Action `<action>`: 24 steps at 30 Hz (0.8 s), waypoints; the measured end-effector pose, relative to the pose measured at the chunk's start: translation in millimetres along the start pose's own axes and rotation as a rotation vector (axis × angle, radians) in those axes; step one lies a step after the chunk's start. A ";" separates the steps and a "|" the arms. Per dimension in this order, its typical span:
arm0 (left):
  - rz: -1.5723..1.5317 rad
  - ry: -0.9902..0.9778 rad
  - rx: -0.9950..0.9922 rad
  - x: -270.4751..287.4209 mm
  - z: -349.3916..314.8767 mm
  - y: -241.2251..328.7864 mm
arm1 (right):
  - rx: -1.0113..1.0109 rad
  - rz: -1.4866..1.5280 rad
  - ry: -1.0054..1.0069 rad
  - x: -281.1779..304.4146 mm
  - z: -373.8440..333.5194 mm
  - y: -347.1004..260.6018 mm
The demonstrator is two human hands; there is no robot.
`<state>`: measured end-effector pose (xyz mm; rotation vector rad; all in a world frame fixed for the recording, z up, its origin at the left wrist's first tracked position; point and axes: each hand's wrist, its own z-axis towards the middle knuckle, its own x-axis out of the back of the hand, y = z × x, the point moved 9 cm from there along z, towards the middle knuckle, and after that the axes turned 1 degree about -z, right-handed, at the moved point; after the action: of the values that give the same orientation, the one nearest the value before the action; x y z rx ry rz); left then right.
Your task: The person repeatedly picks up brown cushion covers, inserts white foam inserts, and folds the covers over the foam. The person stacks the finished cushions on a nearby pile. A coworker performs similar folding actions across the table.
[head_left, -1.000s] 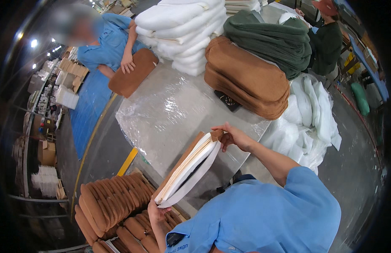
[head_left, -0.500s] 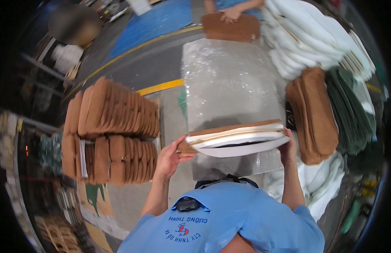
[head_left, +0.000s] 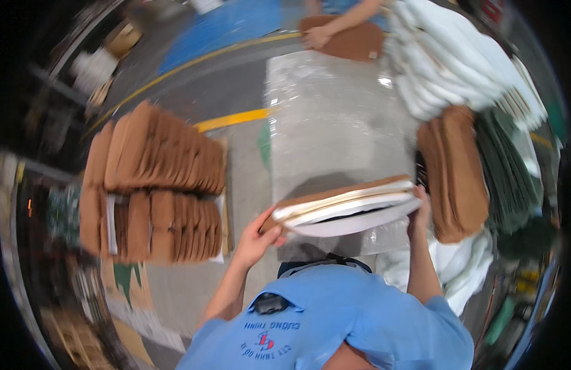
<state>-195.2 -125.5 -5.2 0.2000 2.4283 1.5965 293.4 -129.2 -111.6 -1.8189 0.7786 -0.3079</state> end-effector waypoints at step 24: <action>0.882 -0.620 -0.284 -51.0 13.8 2.8 | 0.051 -0.009 0.146 -51.3 -51.9 -54.8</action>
<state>-142.4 -124.3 -2.0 1.6040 1.6562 1.7556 246.1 -123.7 -33.8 -1.7670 0.8567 -0.4668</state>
